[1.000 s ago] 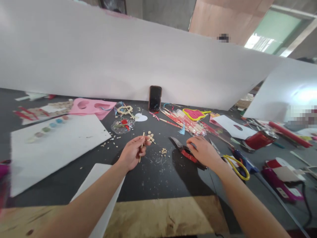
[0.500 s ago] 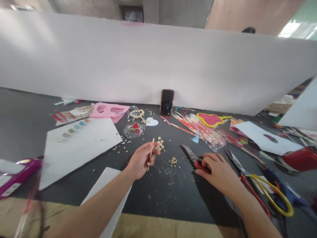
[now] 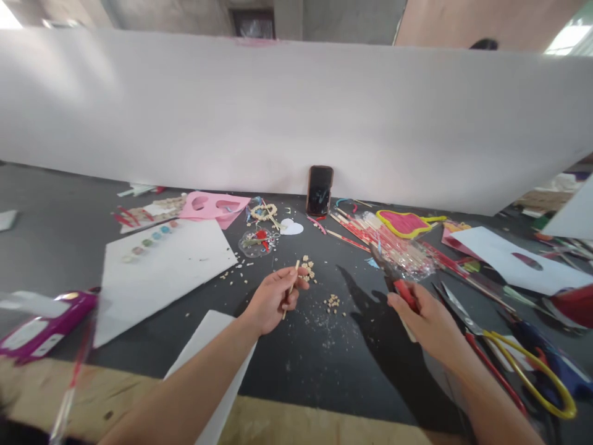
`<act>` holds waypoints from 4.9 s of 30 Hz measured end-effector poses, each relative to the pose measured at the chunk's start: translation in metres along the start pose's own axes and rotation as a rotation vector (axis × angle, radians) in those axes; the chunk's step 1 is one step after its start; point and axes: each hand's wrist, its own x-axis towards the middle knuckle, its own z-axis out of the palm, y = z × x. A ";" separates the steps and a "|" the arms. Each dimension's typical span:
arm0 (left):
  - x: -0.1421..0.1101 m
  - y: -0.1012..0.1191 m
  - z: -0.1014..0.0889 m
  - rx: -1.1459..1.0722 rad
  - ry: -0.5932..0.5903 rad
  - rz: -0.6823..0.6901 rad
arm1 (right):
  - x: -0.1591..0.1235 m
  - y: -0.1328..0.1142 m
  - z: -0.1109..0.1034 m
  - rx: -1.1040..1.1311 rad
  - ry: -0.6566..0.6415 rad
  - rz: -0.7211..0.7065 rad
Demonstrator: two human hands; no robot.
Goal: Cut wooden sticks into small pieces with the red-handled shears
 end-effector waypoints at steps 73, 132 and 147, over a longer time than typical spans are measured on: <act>-0.019 -0.007 0.017 0.410 -0.208 0.135 | -0.030 -0.036 0.029 -0.432 -0.064 -0.485; -0.018 -0.013 0.019 0.312 -0.130 0.109 | -0.030 -0.040 0.020 -0.280 -0.188 -0.604; -0.021 -0.010 0.022 0.352 -0.207 0.098 | -0.034 -0.045 0.022 -0.279 -0.215 -0.601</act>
